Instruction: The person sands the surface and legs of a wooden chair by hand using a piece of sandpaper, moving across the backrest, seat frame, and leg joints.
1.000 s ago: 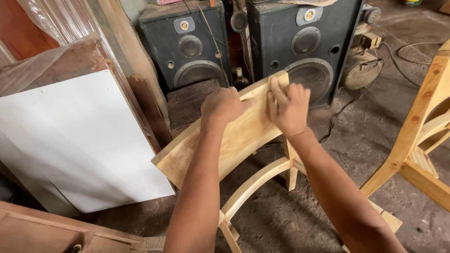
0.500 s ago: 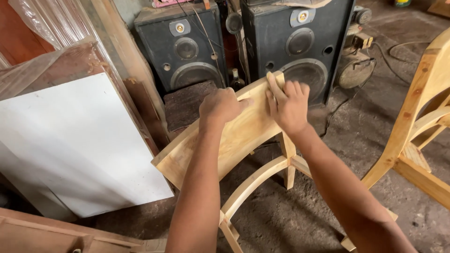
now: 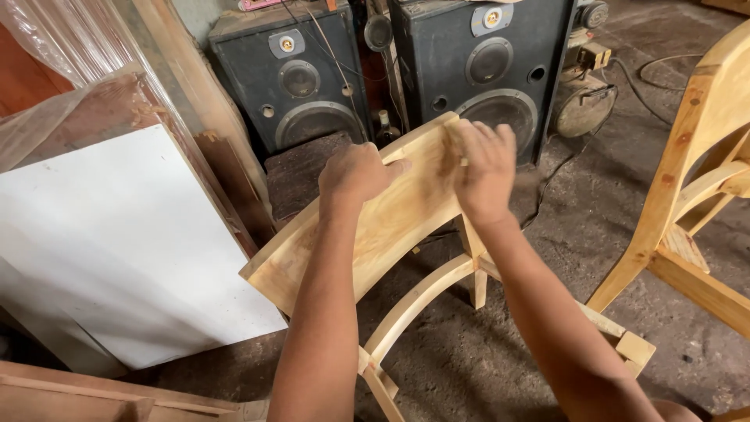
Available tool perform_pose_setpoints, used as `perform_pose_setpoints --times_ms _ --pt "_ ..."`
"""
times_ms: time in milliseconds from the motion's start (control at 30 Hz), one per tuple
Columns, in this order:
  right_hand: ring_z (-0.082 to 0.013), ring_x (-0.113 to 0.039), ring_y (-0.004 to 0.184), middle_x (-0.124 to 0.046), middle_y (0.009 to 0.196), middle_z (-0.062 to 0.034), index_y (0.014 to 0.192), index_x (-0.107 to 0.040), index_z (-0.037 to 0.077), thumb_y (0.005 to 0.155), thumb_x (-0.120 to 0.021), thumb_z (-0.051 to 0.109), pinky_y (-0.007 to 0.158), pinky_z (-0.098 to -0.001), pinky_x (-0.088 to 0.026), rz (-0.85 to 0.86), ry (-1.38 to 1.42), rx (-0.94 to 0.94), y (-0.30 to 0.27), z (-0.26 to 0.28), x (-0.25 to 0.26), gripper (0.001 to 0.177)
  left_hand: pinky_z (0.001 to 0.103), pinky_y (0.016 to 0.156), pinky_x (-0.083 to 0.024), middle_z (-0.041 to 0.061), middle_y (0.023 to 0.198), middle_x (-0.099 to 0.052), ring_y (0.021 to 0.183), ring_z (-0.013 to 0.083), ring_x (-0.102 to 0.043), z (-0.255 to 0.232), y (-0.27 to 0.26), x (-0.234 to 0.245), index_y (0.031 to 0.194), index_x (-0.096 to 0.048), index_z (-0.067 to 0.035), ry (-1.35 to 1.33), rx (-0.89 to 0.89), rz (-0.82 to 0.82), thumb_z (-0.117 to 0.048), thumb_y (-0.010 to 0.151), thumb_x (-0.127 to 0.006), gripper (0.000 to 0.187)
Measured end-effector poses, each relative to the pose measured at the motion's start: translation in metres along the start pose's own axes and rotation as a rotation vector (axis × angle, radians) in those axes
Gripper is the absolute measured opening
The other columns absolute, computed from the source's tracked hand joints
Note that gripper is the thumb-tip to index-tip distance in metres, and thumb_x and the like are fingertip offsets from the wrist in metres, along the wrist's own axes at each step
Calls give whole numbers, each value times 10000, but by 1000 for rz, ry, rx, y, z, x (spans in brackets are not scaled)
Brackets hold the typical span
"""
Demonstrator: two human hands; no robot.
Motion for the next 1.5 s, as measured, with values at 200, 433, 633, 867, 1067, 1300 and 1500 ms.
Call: perform_pose_setpoints --times_ms 200,433,633,867,1067,1300,1500 --pt "-404 -582 1352 -652 1349 -252 1294 -630 -63 921 -523 -32 1221 -526 -380 28 0 81 -148 -8 -19 390 457 797 -598 132 991 -771 944 290 -750 2 1 0 994 -786 -91 -29 -11 -28 -658 849 -673 596" --pt "-290 -661 1284 -717 1299 -177 1332 -637 23 1064 -566 51 1202 -551 -370 -112 13 27 -95 -20 11 278 458 765 -606 128 954 -764 917 292 -743 3 3 -2 977 -781 -72 -6 -19 -34 -674 857 -666 624" --pt "-338 -564 1355 -632 1350 -209 1270 -627 -24 1022 -480 29 1198 -611 -380 -27 -83 170 -106 -26 -27 293 449 758 -615 129 930 -767 899 279 -751 1 4 -1 970 -781 -73 11 -15 -19 -682 875 -644 632" --pt "-294 -610 1172 -664 1211 -135 1376 -615 58 950 -540 104 1141 -546 -350 805 -299 150 -206 -60 -15 435 461 759 -610 140 933 -766 893 295 -752 2 2 -1 982 -777 -57 -2 -24 -16 -687 876 -647 652" --pt "-317 -618 1291 -681 1315 -142 1292 -642 0 983 -602 108 1181 -586 -347 34 6 73 -130 -32 -5 330 468 795 -600 162 985 -760 942 318 -740 6 7 -10 998 -786 -55 4 -27 -41 -693 859 -646 668" --pt "-256 -617 979 -681 1032 -100 1176 -712 54 969 -596 112 1101 -516 -446 158 -104 164 -177 -46 -10 244 486 811 -595 174 1077 -741 998 341 -727 6 11 -4 1086 -753 -50 26 -35 -58 -693 859 -646 690" --pt "-298 -615 834 -653 906 -126 881 -673 47 1032 -683 272 974 -459 -521 127 -50 -490 -187 -86 -22 271 487 743 -572 166 1009 -718 940 347 -700 4 9 -14 1097 -760 -50 89 -65 -161 -723 829 -663 730"
Point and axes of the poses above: each hand's wrist, its own y-axis towards the middle knuckle, its own x-axis out of the back of the hand, z = x × y, the point moved 1 cm from there along y, towards the middle knuckle
